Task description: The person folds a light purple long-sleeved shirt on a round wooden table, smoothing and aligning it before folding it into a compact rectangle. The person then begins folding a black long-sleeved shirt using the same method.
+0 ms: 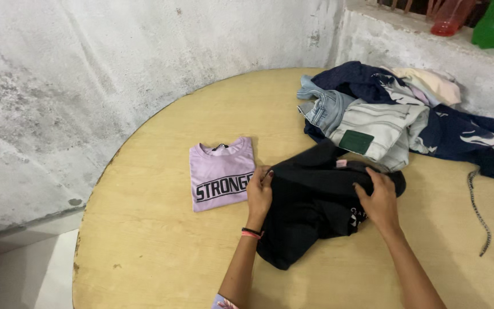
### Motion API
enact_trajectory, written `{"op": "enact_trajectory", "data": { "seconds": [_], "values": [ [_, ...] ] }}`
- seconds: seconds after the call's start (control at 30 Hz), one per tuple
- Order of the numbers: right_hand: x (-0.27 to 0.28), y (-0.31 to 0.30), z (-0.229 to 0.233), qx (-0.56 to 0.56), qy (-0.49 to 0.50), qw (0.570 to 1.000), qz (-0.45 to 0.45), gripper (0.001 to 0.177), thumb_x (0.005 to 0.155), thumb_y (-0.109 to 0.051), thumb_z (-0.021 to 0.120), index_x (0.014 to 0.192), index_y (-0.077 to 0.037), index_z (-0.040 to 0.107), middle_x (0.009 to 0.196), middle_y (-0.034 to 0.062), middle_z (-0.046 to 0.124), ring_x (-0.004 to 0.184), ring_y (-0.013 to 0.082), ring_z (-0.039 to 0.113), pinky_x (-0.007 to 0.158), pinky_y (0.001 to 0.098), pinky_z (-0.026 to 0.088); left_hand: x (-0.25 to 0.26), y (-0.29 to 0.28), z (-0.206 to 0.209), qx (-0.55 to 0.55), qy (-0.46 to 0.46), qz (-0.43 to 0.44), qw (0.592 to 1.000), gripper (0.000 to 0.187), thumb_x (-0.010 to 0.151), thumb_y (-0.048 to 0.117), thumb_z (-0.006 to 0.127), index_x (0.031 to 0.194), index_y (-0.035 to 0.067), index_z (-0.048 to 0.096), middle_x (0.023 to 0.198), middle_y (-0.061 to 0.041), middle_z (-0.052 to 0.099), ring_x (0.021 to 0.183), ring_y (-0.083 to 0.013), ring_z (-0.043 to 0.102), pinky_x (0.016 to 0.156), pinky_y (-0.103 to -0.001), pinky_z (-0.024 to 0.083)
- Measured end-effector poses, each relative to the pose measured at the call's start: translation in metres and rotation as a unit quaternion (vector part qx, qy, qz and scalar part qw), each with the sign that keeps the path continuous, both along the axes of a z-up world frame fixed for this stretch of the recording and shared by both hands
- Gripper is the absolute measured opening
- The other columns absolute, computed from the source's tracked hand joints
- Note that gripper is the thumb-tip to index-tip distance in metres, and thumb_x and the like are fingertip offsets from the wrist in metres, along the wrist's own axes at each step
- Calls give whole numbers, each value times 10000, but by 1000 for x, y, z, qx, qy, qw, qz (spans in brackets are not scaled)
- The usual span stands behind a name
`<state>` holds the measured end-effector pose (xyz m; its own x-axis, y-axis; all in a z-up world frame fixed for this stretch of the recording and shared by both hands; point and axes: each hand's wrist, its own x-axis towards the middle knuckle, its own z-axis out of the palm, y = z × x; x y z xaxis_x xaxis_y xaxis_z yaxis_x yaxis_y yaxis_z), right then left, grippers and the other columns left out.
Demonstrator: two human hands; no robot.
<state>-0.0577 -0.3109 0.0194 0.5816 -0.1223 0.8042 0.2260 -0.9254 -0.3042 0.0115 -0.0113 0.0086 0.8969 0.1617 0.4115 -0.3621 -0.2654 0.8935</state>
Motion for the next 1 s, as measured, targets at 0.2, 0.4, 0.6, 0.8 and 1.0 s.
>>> {"op": "enact_trajectory", "data": {
  "seconds": [0.2, 0.4, 0.6, 0.8, 1.0],
  "values": [
    [12, 4, -9, 153, 232, 960, -4, 936, 769, -205, 837, 1557, -26, 366, 1163, 237, 712, 1116, 416, 643, 985, 455, 507, -10, -16, 12, -342, 96, -280, 892, 253, 949, 100, 645, 1197, 85, 696, 1085, 39, 744, 1014, -62, 648, 933, -222, 486],
    [11, -3, -10, 221, 330, 899, 186, 546, 773, 22, 705, 1313, -46, 677, 1229, 142, 750, 1063, 236, 714, 907, 354, 541, -35, -22, 11, -114, 77, -605, 784, 246, 968, 58, 709, 1211, 18, 715, 1132, -54, 730, 1078, -137, 665, 995, -295, 519],
    [12, -2, -14, 471, 222, 770, 369, 654, 698, 162, 412, 1235, 8, 753, 1298, 178, 734, 1154, 246, 700, 1065, 337, 518, -89, -30, 61, 206, 96, -716, 661, 257, 964, 155, 725, 1195, 49, 763, 1073, -29, 782, 955, -93, 702, 869, -240, 553],
    [6, 22, 0, 678, 124, 561, 460, 499, 1006, -149, 537, 1502, -96, 520, 1548, 108, 525, 1371, 227, 542, 1165, 420, 413, -97, -9, 87, 239, 5, -494, 836, 159, 835, 164, 824, 953, 61, 803, 742, -62, 689, 655, -106, 608, 638, -276, 499],
    [-4, 31, 14, 617, 160, 530, 560, 654, 964, -183, 568, 1598, -116, 423, 1553, 95, 516, 1380, 252, 512, 1145, 414, 372, -53, 15, 48, -452, -13, -362, 815, 131, 863, 53, 718, 980, 61, 661, 925, -75, 664, 924, -185, 637, 896, -304, 515]
  ]
}}
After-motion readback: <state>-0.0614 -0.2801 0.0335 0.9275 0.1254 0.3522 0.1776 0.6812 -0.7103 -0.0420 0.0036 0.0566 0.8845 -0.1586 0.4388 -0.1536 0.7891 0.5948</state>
